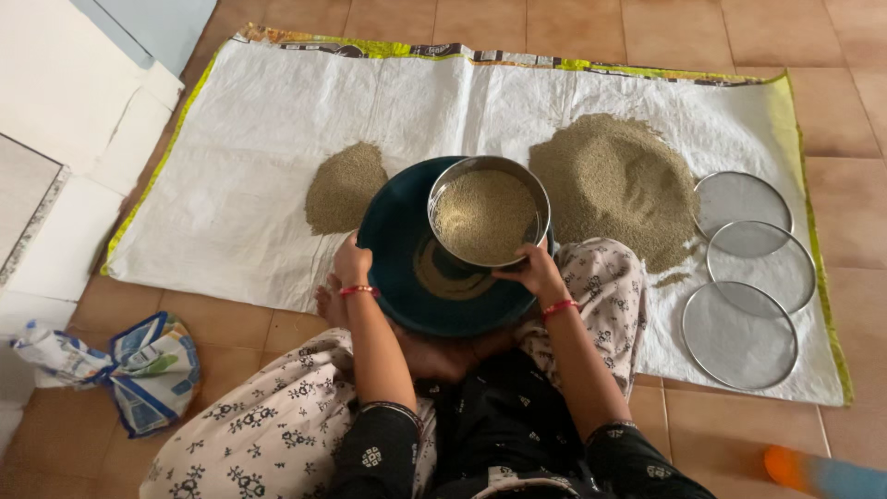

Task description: The person sits on the floor and sifts grains using a metal sieve over a large green bowl. They shake the sieve to separate the grains and occasionally pick out debris by hand. The sifted grains fall into the bowl, while the larger particles remain in the sieve.

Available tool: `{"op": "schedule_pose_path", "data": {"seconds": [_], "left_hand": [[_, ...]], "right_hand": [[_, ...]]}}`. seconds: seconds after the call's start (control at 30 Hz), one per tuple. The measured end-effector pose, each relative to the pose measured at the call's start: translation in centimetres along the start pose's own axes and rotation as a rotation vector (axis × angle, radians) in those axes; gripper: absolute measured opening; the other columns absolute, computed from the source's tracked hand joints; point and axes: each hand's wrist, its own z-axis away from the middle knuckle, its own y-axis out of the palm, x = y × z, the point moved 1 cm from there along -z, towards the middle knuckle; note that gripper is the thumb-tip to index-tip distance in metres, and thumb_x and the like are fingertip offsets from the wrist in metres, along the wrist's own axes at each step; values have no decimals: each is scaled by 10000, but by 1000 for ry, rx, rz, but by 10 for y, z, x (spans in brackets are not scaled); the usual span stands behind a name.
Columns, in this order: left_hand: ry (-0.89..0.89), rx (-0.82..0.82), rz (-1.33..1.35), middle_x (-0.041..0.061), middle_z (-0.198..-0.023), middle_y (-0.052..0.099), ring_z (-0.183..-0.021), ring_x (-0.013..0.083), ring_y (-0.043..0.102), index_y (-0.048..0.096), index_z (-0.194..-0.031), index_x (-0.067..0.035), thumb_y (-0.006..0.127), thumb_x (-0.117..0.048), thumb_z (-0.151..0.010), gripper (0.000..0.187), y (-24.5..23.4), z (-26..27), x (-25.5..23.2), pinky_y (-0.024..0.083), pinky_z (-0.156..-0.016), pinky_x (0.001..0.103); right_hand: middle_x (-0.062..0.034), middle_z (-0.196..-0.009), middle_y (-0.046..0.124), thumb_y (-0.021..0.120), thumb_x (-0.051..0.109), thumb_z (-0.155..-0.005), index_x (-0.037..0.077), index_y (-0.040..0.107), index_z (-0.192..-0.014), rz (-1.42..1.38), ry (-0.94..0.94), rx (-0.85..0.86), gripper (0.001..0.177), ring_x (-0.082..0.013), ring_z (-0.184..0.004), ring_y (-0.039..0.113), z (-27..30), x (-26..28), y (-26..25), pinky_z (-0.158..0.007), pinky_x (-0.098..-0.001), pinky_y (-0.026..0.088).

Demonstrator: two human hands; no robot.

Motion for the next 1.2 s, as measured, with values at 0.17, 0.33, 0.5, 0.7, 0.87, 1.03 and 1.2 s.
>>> {"op": "schedule_pose_path", "data": {"seconds": [0.17, 0.33, 0.5, 0.7, 0.87, 1.03, 1.2], "left_hand": [[562, -441, 505, 204, -1387, 628, -1273, 361, 606, 601, -1406, -87, 620, -167, -931, 482, 16, 0, 6, 466, -1065, 442], [142, -148, 1529, 137, -1334, 671, -1207, 252, 653, 591, -1382, -28, 568, -189, -1037, 381, 73, 18, -22, 516, -1036, 372], [-26, -92, 1598, 118, -1302, 688, -1177, 227, 663, 608, -1344, -32, 513, -207, -1054, 352, 87, 8, -25, 518, -970, 342], [-26, -91, 1504, 108, -1232, 714, -1043, 187, 675, 642, -1311, -21, 516, -244, -1065, 355, 94, 8, 0, 503, -873, 296], [199, -43, 1536, 118, -1174, 727, -1034, 190, 668, 687, -1272, 17, 594, -187, -1075, 298, 98, 6, -2, 528, -899, 306], [-73, -51, 1535, 74, -1202, 718, -1036, 178, 677, 636, -1296, -29, 522, -242, -1039, 353, 101, 7, 1, 506, -848, 306], [32, 11, 1618, 162, -1214, 713, -1067, 235, 685, 669, -1270, 55, 591, -234, -1049, 373, 99, 10, -1, 549, -908, 344]], "right_hand": [[-215, -1502, 323, 461, 33, -816, 286, 67, -1565, 8, 36, -32, 884, -494, -1253, 517, 11, -31, 14, -829, -665, 591], [-227, -1502, 342, 461, 50, -817, 280, 59, -1593, 100, 131, 24, 904, -490, -1232, 537, 20, -42, 25, -809, -665, 608], [-253, -1505, 343, 473, 8, -827, 280, 67, -1580, 54, 80, -142, 898, -498, -1213, 553, 11, -51, 40, -844, -647, 594], [-263, -1490, 356, 468, 22, -805, 266, 145, -1555, 77, 129, -68, 853, -463, -1166, 575, 5, -59, 25, -820, -663, 603], [-220, -1509, 307, 479, 13, -823, 303, 86, -1575, 167, 186, -5, 896, -445, -1252, 512, 15, -62, 35, -898, -651, 581], [-250, -1503, 338, 463, -10, -826, 278, 49, -1564, 102, 132, -123, 894, -466, -1243, 543, 10, -50, 43, -919, -658, 584], [-223, -1469, 380, 457, 13, -824, 274, 128, -1561, 210, 194, -23, 848, -456, -1198, 575, 11, -61, 21, -863, -651, 594]]}}
